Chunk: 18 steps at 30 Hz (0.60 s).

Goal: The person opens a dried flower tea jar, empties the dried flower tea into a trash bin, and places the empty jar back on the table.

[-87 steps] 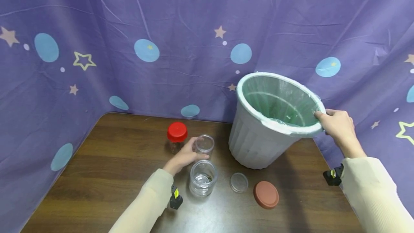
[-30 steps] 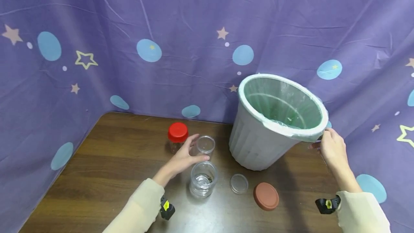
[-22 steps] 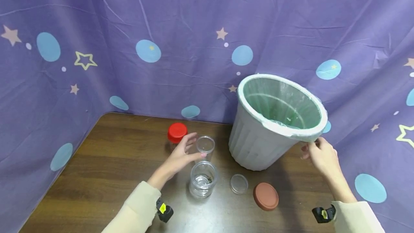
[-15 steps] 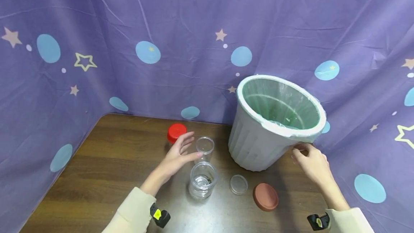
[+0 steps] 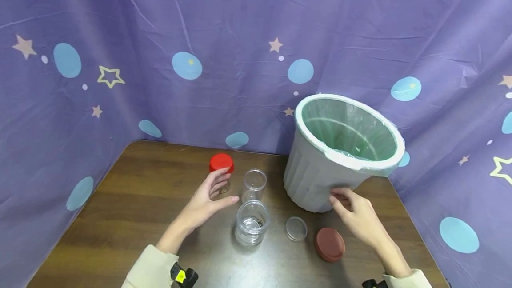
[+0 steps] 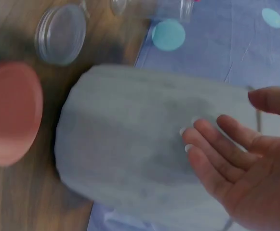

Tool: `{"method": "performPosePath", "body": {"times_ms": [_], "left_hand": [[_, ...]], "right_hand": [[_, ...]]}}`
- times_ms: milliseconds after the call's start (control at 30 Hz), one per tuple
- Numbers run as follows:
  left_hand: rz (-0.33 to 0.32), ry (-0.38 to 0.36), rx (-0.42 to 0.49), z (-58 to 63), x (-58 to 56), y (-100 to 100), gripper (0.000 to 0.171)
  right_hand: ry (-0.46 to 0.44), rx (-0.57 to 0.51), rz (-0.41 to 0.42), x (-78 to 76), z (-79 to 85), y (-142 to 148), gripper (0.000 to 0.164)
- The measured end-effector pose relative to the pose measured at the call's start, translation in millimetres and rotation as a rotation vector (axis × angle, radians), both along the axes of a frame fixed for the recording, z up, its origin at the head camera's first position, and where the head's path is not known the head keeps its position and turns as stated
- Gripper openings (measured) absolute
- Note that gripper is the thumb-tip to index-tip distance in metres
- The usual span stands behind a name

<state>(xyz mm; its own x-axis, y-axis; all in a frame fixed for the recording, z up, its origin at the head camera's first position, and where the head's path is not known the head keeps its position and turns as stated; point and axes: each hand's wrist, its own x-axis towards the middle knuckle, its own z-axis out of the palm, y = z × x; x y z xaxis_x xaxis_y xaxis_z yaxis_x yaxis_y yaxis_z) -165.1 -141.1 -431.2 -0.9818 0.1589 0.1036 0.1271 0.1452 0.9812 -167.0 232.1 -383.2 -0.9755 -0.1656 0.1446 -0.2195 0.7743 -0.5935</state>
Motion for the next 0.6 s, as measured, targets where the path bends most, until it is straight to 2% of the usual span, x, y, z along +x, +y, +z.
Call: {"method": "performPosePath", "body": {"times_ms": [133,267,433,600], "left_hand": [[0.013,0.063,-0.142,4.0,0.3,-5.7,0.079],[0.037,0.112,-0.276,7.8,1.0,-8.8,0.083],[0.068,0.13,-0.383,9.4,1.2,-10.4,0.088],[0.098,0.117,-0.402,7.9,0.3,-14.4,0.089]], "right_hand": [[0.037,-0.021,0.114,-0.9,-4.5,-16.7,0.032],[0.119,0.033,0.218,-3.3,-11.3,-30.9,0.04],[0.164,0.057,0.25,-7.0,-16.1,-42.0,0.055],[0.152,0.046,0.262,-10.1,-20.4,-47.8,0.057]]}}
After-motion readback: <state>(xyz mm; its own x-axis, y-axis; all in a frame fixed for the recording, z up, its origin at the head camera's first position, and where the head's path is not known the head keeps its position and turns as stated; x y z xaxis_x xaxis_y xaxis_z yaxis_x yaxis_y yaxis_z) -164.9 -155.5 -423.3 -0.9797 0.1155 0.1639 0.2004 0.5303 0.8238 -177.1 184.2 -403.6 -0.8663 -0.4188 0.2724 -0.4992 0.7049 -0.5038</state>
